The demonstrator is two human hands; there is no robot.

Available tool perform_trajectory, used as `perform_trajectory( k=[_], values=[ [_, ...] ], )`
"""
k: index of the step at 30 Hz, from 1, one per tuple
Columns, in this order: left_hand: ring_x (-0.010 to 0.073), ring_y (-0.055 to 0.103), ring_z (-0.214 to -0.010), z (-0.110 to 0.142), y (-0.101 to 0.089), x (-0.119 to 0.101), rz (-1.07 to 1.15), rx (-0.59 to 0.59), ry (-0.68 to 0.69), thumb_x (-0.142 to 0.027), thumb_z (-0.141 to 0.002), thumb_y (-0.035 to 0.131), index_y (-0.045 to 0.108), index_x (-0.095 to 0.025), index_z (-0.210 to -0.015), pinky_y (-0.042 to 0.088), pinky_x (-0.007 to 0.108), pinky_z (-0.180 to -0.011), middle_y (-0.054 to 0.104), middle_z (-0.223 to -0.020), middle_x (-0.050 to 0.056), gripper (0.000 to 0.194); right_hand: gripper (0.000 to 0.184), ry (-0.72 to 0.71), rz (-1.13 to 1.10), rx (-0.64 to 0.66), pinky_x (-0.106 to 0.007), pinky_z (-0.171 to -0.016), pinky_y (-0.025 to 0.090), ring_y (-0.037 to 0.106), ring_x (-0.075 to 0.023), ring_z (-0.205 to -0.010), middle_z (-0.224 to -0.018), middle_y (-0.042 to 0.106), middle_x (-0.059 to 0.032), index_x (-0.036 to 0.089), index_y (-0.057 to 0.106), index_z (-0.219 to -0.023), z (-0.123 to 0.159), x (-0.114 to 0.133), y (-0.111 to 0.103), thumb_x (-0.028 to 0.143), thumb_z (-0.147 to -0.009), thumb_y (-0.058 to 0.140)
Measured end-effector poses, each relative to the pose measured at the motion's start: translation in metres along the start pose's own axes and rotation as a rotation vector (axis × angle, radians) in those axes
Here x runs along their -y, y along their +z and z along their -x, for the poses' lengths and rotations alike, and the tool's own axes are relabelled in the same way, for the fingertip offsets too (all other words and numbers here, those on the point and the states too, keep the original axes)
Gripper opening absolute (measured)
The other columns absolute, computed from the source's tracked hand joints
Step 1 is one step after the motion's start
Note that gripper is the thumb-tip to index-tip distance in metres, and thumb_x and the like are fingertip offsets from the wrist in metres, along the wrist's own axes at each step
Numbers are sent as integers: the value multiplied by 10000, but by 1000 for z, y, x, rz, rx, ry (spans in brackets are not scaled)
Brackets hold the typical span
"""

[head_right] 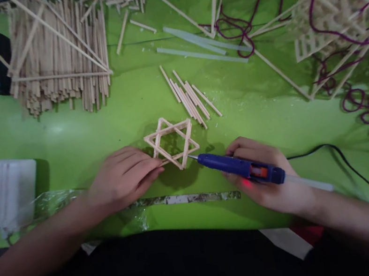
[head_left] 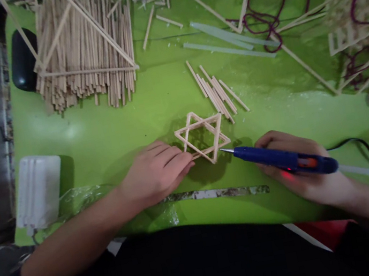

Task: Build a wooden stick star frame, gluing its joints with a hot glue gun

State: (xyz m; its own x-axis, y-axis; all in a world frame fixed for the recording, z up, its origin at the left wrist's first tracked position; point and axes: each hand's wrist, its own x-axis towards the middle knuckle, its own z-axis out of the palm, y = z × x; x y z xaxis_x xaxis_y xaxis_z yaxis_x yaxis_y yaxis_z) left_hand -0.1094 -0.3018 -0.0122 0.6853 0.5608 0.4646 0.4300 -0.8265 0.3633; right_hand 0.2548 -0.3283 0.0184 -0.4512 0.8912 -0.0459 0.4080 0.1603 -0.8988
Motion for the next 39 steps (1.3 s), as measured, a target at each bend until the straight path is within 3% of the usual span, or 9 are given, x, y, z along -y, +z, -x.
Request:
perform_trajectory(
  k=[5,13,39],
  values=[
    [126,827,-771,1,2,-1,-6,-10,12,-150,-1167,717,794,-130,-1117,751,308,-708,867,-935,13,94,155,41,24,-15,-346,-604,506,674,-170,-714,-917,712,-40,231,747,-912,-2,3,0,170,-1020,840],
    [124,828,-769,1,1,-1,3,-11,12,-135,-1161,722,791,-127,-1122,751,302,-710,864,-935,10,80,147,54,94,-10,-342,-621,508,678,-179,-723,-905,704,-33,244,739,-945,0,1,-2,158,-1061,769],
    [122,831,-757,0,1,-2,-10,-11,21,-150,-1172,713,787,-125,-1120,769,306,-702,862,-928,7,94,261,29,41,4,-382,-559,481,655,-192,-660,-871,695,-39,256,680,-856,0,3,-2,132,-1040,816]
  ],
)
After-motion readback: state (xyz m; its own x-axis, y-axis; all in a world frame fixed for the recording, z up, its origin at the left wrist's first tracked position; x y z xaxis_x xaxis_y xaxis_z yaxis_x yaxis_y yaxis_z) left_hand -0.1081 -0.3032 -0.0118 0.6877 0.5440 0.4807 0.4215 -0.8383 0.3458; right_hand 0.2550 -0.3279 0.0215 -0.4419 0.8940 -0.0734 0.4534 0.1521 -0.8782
